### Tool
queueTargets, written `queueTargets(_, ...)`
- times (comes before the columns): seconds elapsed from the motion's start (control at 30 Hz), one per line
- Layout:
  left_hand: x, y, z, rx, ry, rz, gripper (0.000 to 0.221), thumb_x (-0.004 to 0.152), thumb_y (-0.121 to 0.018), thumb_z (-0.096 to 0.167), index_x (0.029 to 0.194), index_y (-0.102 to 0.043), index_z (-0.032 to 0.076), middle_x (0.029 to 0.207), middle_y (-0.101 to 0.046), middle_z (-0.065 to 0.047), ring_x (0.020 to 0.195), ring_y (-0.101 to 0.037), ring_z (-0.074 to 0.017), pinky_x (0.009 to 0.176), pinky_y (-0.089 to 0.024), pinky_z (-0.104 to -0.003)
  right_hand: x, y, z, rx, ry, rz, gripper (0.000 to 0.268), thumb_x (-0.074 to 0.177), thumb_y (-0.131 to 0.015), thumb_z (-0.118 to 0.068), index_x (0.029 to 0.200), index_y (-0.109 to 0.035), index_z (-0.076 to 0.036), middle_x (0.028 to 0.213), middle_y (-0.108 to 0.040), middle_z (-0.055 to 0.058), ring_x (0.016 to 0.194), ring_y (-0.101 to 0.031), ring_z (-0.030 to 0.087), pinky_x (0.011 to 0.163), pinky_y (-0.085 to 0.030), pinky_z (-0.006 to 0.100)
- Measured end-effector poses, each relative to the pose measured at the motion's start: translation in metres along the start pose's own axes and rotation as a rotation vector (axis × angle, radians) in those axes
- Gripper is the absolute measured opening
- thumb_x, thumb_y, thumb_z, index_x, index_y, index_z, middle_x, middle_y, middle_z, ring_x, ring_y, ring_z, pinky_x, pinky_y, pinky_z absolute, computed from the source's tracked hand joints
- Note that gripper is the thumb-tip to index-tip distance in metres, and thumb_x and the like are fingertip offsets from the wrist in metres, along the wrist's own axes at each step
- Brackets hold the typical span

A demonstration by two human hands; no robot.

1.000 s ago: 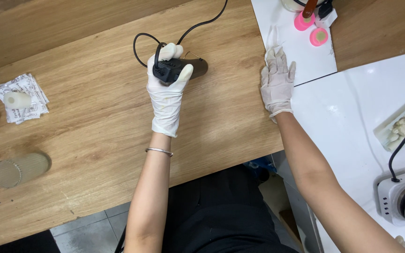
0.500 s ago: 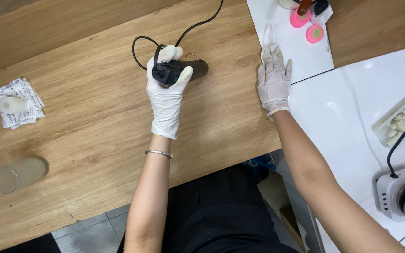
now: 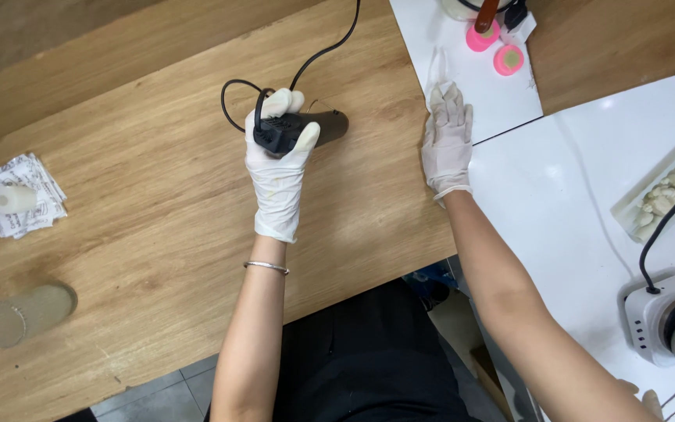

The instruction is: Cleaning a wooden table surface and preparing equipment in a candle studio.

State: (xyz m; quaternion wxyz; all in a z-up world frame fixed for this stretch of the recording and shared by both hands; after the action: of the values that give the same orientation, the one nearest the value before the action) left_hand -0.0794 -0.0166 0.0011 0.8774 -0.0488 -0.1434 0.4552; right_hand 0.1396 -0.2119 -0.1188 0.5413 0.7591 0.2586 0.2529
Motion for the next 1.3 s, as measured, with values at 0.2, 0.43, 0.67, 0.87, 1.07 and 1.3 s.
queueTargets(0.2,0.001,-0.017,-0.003,-0.024,0.021,0.005,0.048,0.091,-0.081,-0.005,0.130,-0.056,0.007,0.138,-0.063,-0.012,0.131,-0.064,-0.0219,0.116,-0.052,-0.036,-0.001,-0.012,0.010,-0.004,0.012,0.093,0.056,0.106,-0.050,-0.010,0.158,-0.035,0.002,0.165,-0.028,0.023,0.154,-0.025,0.038,0.128,-0.016,0.049)
queueTargets(0.43,-0.001,-0.035,-0.006,-0.013,0.067,-0.011,0.051,0.091,-0.081,-0.005,0.133,-0.055,0.008,0.137,-0.064,-0.011,0.131,-0.064,-0.0218,0.117,-0.052,-0.037,0.000,-0.009,0.011,0.032,0.014,0.083,0.058,0.104,-0.051,-0.007,0.159,-0.034,0.000,0.166,-0.028,0.022,0.156,-0.025,0.038,0.129,-0.016,0.051)
queueTargets(0.67,-0.004,-0.052,-0.012,-0.012,0.041,-0.028,0.049,0.092,-0.081,-0.006,0.132,-0.056,0.008,0.136,-0.064,-0.011,0.131,-0.064,-0.0226,0.117,-0.053,-0.037,0.001,-0.013,0.013,0.022,0.039,0.095,0.057,0.105,-0.050,-0.006,0.159,-0.033,0.001,0.166,-0.028,0.024,0.155,-0.024,0.040,0.129,-0.015,0.053)
queueTargets(0.87,-0.005,-0.068,-0.011,-0.023,0.068,-0.043,0.049,0.092,-0.081,-0.007,0.131,-0.056,0.008,0.138,-0.063,-0.011,0.133,-0.063,-0.0230,0.116,-0.054,-0.037,0.002,-0.017,0.016,0.018,0.031,0.081,0.059,0.103,-0.050,-0.006,0.158,-0.032,0.002,0.165,-0.029,0.024,0.155,-0.023,0.039,0.128,-0.015,0.053)
queueTargets(1.07,-0.005,-0.081,-0.005,-0.014,0.076,-0.062,0.049,0.093,-0.080,-0.007,0.132,-0.056,0.008,0.140,-0.062,-0.010,0.134,-0.063,-0.0231,0.118,-0.053,-0.037,0.001,-0.015,0.014,-0.011,0.039,0.073,0.060,0.102,-0.051,-0.004,0.158,-0.031,0.004,0.164,-0.028,0.026,0.156,-0.022,0.039,0.128,-0.016,0.053)
queueTargets(1.3,-0.003,-0.093,-0.020,0.008,0.015,-0.086,0.046,0.092,-0.081,-0.008,0.128,-0.056,0.008,0.137,-0.063,-0.010,0.131,-0.064,-0.0230,0.116,-0.054,-0.037,0.003,-0.011,0.017,0.154,-0.056,0.093,0.057,0.099,-0.048,0.006,0.153,-0.046,-0.010,0.166,-0.036,0.017,0.156,-0.032,0.032,0.131,-0.021,0.043)
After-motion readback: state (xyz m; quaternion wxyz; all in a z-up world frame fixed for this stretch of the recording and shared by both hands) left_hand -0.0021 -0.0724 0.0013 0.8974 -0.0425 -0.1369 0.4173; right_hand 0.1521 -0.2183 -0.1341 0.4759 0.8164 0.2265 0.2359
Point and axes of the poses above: each hand's wrist, its own x-axis towards the middle knuckle, its own y-axis out of the back of the hand, z = x × y, the point moved 2 cm from there along x, towards the middle knuckle
